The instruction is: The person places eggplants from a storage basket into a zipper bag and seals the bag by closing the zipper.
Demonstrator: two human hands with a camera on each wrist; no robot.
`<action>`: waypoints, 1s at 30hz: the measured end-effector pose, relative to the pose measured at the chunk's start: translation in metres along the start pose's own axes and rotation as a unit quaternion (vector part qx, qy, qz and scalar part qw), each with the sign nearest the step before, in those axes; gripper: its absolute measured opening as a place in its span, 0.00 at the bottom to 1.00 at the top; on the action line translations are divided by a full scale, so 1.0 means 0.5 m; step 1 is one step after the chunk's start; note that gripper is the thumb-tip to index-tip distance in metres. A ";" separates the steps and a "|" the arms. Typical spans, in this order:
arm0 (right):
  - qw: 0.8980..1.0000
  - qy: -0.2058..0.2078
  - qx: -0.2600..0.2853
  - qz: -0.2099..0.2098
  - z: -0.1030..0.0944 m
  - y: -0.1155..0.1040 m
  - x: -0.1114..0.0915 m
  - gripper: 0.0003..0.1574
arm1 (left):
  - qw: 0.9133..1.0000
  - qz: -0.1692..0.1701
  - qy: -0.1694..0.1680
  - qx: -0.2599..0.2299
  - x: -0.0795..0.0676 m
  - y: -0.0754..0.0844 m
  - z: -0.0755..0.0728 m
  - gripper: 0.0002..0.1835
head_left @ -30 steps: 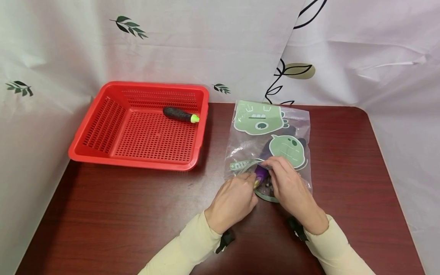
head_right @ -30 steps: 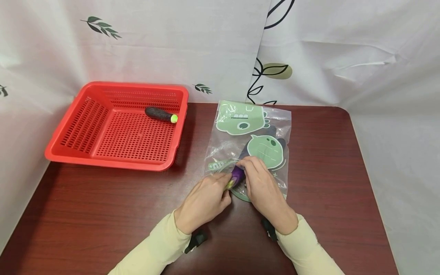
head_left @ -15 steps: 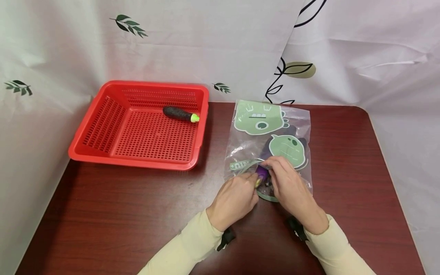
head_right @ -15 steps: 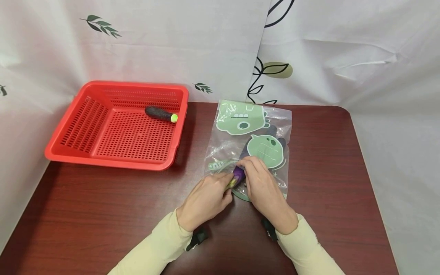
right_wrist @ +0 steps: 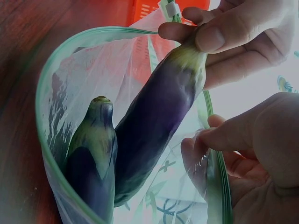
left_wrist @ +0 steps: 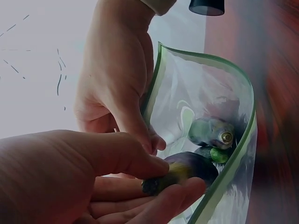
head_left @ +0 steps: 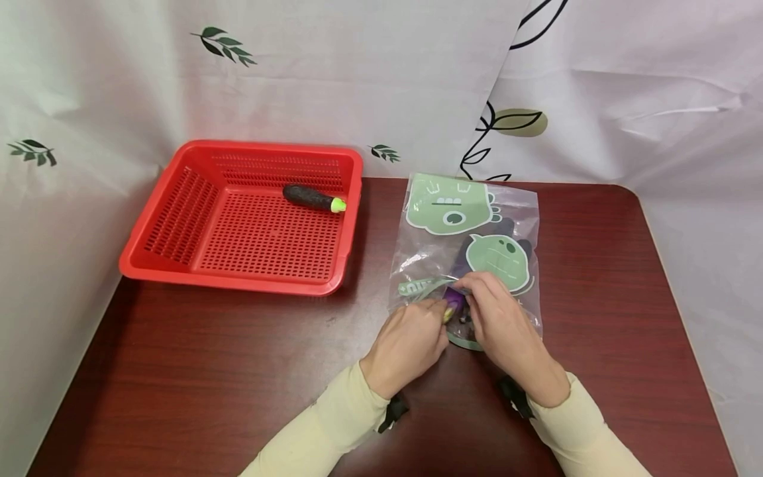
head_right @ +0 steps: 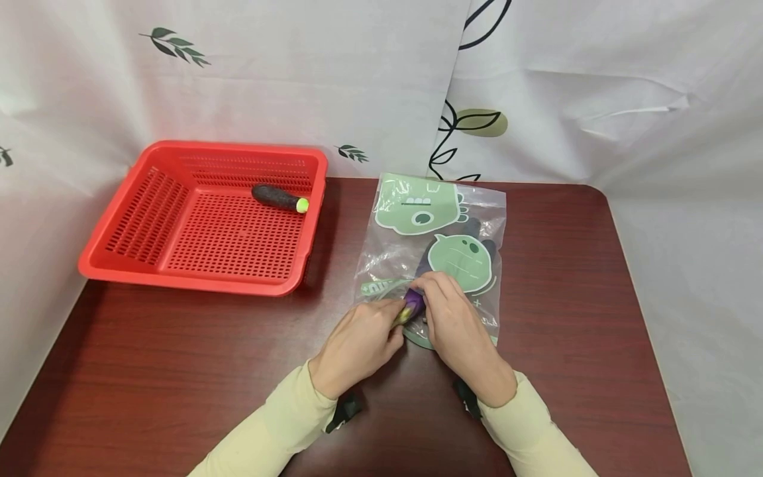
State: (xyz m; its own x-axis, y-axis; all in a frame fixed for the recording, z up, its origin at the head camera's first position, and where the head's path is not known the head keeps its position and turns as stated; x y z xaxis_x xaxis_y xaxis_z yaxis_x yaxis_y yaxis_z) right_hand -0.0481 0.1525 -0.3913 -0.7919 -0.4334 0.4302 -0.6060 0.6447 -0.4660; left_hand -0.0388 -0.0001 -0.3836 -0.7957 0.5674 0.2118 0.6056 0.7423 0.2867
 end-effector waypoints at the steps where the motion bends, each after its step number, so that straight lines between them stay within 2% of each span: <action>1: 1.000 0.000 0.000 -0.001 0.000 0.000 0.000 0.21 | 1.000 0.000 0.001 0.002 0.000 0.000 0.000 0.08; 15: 1.000 0.006 0.005 -0.012 0.002 -0.002 -0.001 0.22 | 1.000 0.006 0.004 0.011 0.004 -0.002 0.014 0.11; 30: 1.000 -0.001 0.001 -0.003 0.003 -0.001 -0.002 0.21 | 1.000 0.013 0.008 0.015 0.007 -0.006 0.023 0.13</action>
State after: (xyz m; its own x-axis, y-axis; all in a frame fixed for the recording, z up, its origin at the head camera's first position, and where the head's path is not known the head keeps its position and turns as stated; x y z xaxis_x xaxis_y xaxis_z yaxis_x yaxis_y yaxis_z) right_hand -0.0473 0.1518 -0.3925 -0.7883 -0.4389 0.4312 -0.6110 0.6405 -0.4652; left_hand -0.0434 0.0041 -0.3945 -0.7801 0.5807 0.2330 0.6252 0.7386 0.2522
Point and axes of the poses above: each hand's wrist, its own x-axis towards the middle knuckle, its own z-axis out of the palm, y = z × x, the point moved 3 cm from there along x, towards the middle knuckle, and after that the axes turned 4 degrees about -y, right-handed, at the moved point
